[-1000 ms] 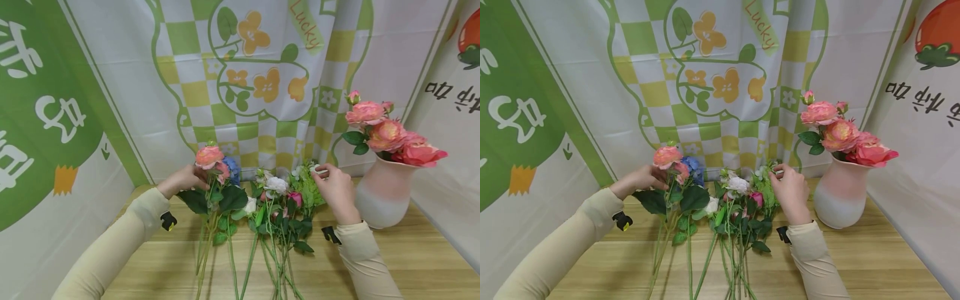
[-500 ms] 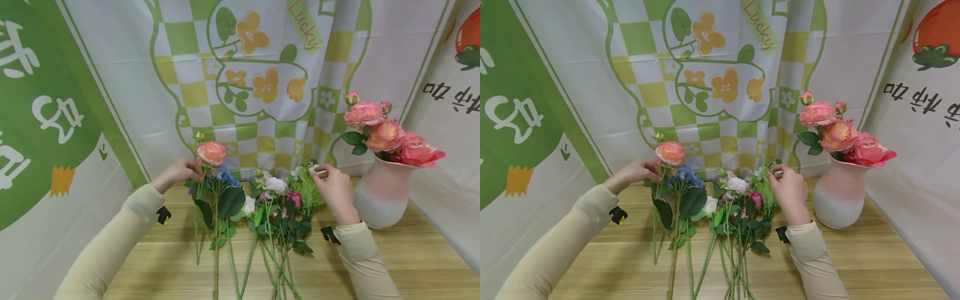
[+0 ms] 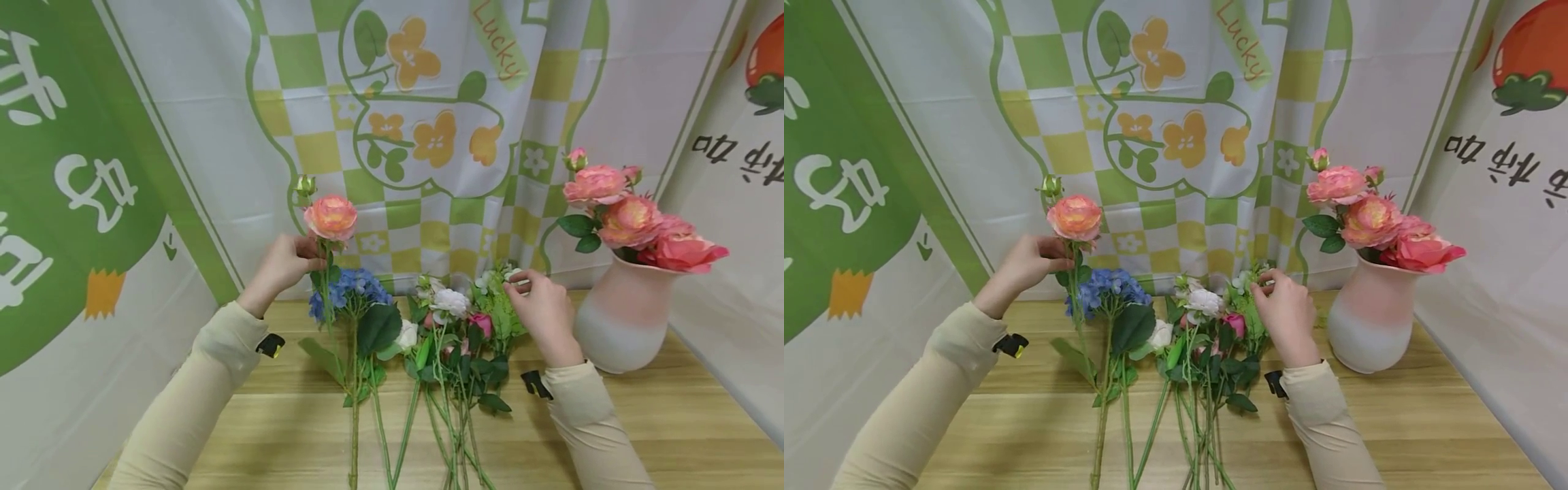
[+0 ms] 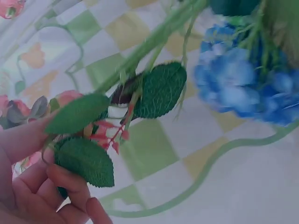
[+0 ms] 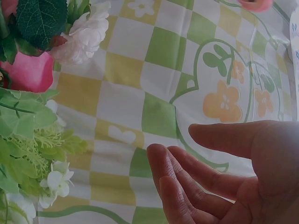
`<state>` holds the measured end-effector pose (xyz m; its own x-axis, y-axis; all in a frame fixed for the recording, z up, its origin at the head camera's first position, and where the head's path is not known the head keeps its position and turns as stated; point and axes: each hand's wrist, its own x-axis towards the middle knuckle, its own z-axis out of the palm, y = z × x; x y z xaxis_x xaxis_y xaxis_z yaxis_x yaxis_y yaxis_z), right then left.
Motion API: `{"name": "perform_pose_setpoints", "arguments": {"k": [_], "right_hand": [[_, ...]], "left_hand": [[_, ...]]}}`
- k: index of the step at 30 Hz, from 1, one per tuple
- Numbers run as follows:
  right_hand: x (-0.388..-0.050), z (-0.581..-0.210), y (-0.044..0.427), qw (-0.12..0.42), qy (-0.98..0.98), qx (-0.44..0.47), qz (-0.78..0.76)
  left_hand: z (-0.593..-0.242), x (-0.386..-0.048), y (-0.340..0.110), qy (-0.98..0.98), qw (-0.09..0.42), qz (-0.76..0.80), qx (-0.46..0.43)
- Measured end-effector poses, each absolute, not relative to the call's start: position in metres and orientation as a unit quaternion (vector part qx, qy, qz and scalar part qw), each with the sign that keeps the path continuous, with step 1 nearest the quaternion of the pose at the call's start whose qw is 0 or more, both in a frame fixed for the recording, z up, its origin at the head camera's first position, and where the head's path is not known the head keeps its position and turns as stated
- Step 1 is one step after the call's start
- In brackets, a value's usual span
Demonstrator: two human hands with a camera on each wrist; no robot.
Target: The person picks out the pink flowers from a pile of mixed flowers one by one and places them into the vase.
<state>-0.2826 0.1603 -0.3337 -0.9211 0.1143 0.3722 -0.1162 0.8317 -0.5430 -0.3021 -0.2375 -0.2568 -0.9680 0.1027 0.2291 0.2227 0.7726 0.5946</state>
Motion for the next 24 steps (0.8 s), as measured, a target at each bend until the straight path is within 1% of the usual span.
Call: {"name": "perform_pose_setpoints", "arguments": {"k": [3, 7, 20, 24], "right_hand": [[-0.283, -0.334, 0.159, 0.196, -0.937, 0.002, 0.289], [-0.283, -0.334, 0.160, 0.193, -0.937, 0.003, 0.291], [-0.279, -0.329, 0.156, 0.180, -0.937, 0.003, 0.298], [-0.278, -0.327, 0.155, 0.184, -0.937, 0.004, 0.298]], "left_hand": [[-0.253, -0.299, -0.233, -0.936, 0.140, -0.311, -0.092], [-0.251, -0.297, -0.225, -0.923, 0.183, -0.325, -0.095], [-0.257, -0.292, -0.211, -0.888, 0.232, -0.388, -0.082], [-0.256, -0.291, -0.209, -0.879, 0.247, -0.402, -0.073]]}}
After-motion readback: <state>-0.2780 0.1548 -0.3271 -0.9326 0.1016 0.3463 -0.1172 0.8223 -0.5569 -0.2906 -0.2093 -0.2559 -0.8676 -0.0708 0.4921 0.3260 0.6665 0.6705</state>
